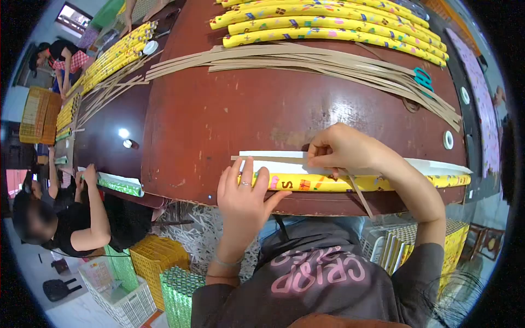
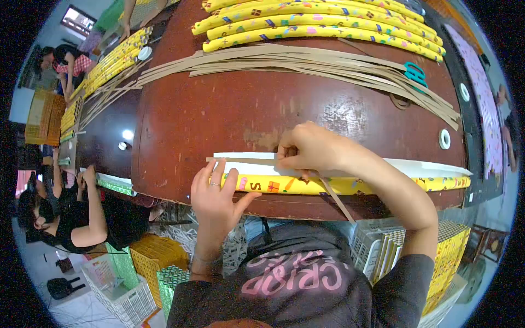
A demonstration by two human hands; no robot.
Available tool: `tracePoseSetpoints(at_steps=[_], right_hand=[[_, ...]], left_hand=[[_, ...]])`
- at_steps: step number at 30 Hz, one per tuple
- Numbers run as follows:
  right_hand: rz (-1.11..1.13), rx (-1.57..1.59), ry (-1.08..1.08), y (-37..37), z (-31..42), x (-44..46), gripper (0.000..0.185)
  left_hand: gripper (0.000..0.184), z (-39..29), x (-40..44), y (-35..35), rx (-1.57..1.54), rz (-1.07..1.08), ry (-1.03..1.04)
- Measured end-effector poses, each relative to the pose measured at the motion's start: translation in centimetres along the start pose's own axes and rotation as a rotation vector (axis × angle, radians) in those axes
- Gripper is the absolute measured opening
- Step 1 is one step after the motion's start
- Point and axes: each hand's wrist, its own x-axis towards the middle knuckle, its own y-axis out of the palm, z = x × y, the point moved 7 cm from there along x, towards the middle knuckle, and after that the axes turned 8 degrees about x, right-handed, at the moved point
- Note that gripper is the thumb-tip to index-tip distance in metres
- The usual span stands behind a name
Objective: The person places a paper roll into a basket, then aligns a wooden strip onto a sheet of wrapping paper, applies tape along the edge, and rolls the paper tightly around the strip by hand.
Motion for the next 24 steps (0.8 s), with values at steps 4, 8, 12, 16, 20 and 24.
tracePoseSetpoints(at_steps=[4, 8, 12, 16, 20, 24], right_hand=[[-0.018, -0.009, 0.072, -1.6, -1.7, -2.9, 0.015], [-0.192, -0.043, -0.135, -4.5, -5.4, -7.7, 0.015], [-0.417, 0.171, 0.089, -6.8, -8.7, -13.5, 0.012], [-0.58, 0.401, 0.03, -6.7, -10.7, -16.5, 0.01], [-0.614, 0.178, 0.053, -6.4, -10.9, -16.0, 0.01], [-0.678, -0.035, 0.01, -6.7, -10.5, -15.7, 0.01]], left_hand=[[0.059, -0.1, 0.1, 0.0, -0.001, -0.014, 0.001], [0.061, -0.1, 0.1, 0.3, 0.03, 0.016, -0.017], [0.062, 0.1, -0.1, 1.0, 0.081, 0.104, -0.021], [0.064, 0.1, -0.5, 1.1, 0.057, 0.032, 0.053], [0.065, 0.0, -0.6, 1.0, 0.091, 0.016, 0.055], [0.064, 0.1, -0.7, 1.0, 0.081, 0.042, 0.042]])
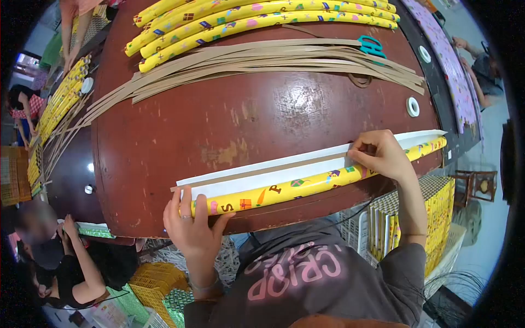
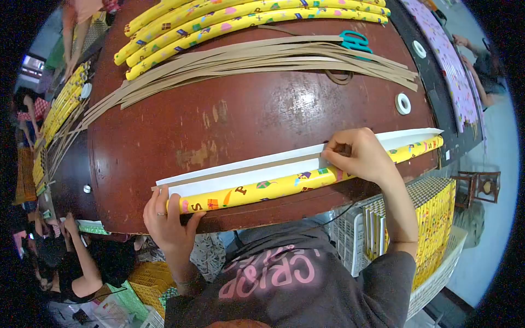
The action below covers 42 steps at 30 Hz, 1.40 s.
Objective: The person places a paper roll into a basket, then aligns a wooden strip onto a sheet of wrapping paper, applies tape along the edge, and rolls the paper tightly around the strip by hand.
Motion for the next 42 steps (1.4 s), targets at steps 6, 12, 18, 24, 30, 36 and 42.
tracePoseSetpoints(at_steps=[6, 12, 18, 24, 30, 36, 42], right_hand=[[0.034, 0.007, 0.092, -0.2, -0.3, 0.3, 0.012], [0.059, 0.118, 0.045, -0.3, -0.7, 0.5, 0.014], [0.06, 0.076, 0.061, 0.1, -1.1, 0.7, 0.016], [0.035, 0.035, 0.029, 0.1, -1.0, 1.0, 0.016], [0.03, 0.018, 0.04, 0.2, -1.0, 0.9, 0.017], [0.036, -0.029, -0.029, 0.2, -0.6, 1.0, 0.017], [0.025, -0.043, -0.06, 0.2, -0.4, 1.0, 0.016]], left_hand=[[0.064, -0.1, 0.0, -0.2, -0.013, 0.01, -0.018], [0.064, -0.1, 0.0, -0.3, -0.005, 0.004, -0.022], [0.066, -0.2, -0.1, -0.2, -0.009, 0.005, -0.023], [0.066, -0.1, -0.2, -0.1, -0.017, -0.002, -0.021], [0.065, -0.3, 0.1, -0.4, -0.018, -0.001, -0.033], [0.063, -0.2, 0.1, -0.4, -0.019, 0.007, -0.031], [0.061, -0.3, 0.2, -0.5, -0.015, 0.004, -0.037]])
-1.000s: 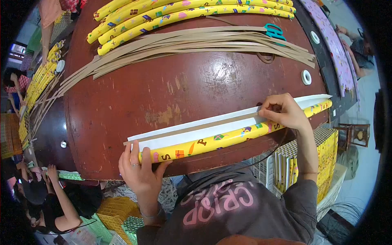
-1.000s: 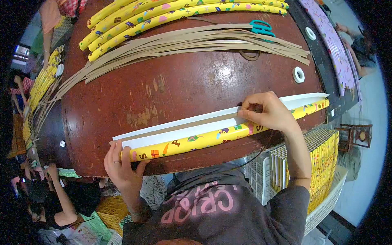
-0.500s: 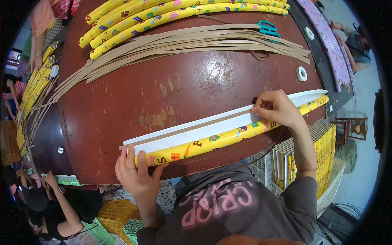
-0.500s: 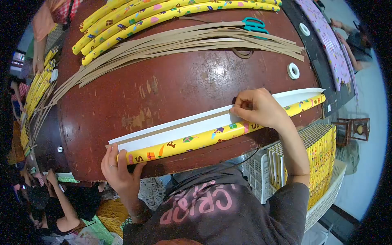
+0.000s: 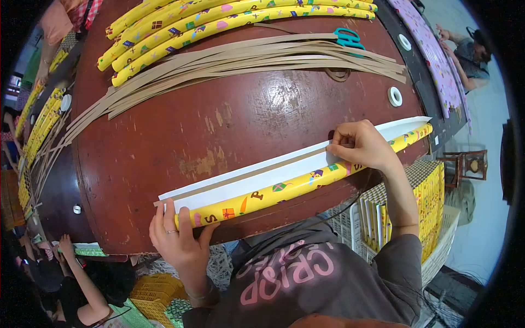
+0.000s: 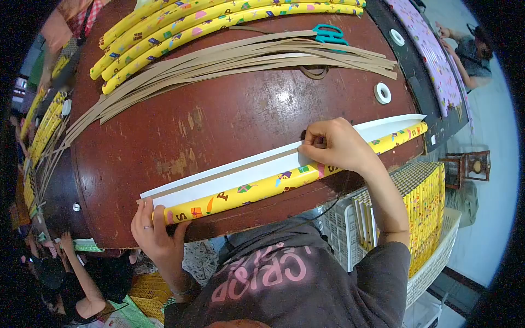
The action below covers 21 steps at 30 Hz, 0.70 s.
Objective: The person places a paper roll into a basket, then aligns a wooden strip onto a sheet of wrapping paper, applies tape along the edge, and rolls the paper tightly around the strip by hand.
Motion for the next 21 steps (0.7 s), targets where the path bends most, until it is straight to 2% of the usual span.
tracePoseSetpoints(at_steps=[7, 12, 17, 21], right_hand=[[-0.023, -0.045, -0.042, 0.0, 0.5, -0.1, 0.017], [-0.075, -0.075, 0.031, 0.0, 0.8, -0.3, 0.019], [-0.107, -0.188, -0.139, 2.5, 3.4, 0.2, 0.018], [-0.099, -0.135, -0.222, 0.5, 0.3, 0.2, 0.018]], left_hand=[[0.062, 0.0, 0.0, 0.1, 0.006, 0.008, 0.004], [0.062, 0.5, 0.0, 0.2, 0.002, -0.004, 0.027], [0.061, 3.6, -0.7, 0.0, 0.093, 0.077, -0.038], [0.061, 0.0, -0.2, -0.9, 0.169, 0.1, -0.076]])
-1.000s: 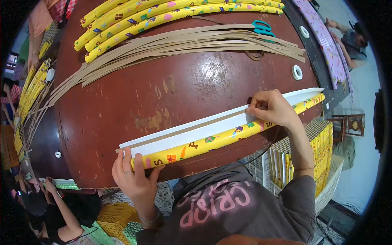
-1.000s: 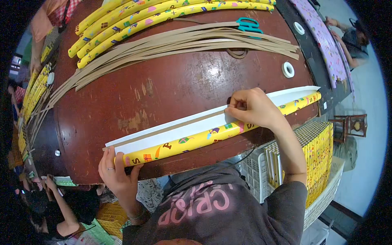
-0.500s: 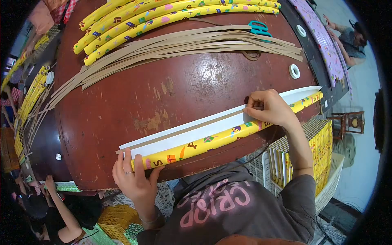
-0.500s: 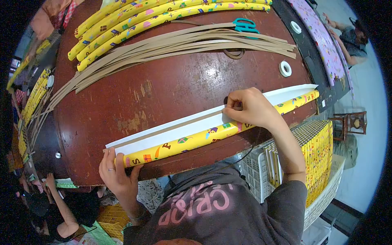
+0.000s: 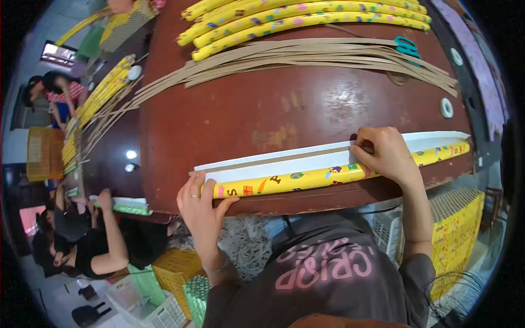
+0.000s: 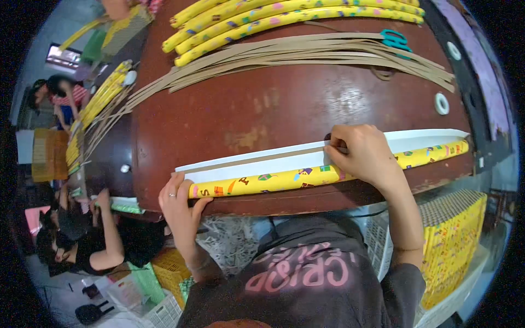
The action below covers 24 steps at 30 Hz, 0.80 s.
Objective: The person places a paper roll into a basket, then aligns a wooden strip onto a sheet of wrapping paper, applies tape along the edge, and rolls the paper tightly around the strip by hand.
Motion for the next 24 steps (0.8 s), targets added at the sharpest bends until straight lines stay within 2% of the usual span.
tracePoseSetpoints(at_steps=[2, 7, 10, 13, 17, 19, 24], right_hand=[[-0.01, 0.016, -0.036, 0.1, -0.4, 0.0, 0.018], [0.001, 0.108, 0.052, 0.6, -1.5, 0.2, 0.02], [0.005, 0.121, 0.05, 0.8, -1.9, 0.2, 0.02], [0.008, 0.14, 0.044, 0.9, -1.9, 0.2, 0.019], [-0.019, 0.128, -0.007, 1.0, -1.9, 0.1, 0.019], [-0.017, 0.132, 0.005, 1.0, -2.1, 0.0, 0.019], [-0.045, 0.108, 0.0, 0.8, -2.1, 0.0, 0.018]], left_hand=[[0.06, -0.1, -0.2, -0.1, -0.051, -0.015, 0.003], [0.065, -1.6, 0.6, -1.5, -0.015, 0.042, -0.001], [0.069, -2.1, 0.2, -0.7, 0.178, 0.061, -0.04], [0.08, -3.0, 0.5, -0.1, -0.023, -0.03, -0.069], [0.078, -7.9, 1.8, 0.0, -0.121, -0.033, -0.005], [0.077, -11.9, 2.6, -0.3, -0.17, -0.058, 0.112], [0.075, -19.8, 4.3, -0.5, -0.303, -0.075, 0.256]])
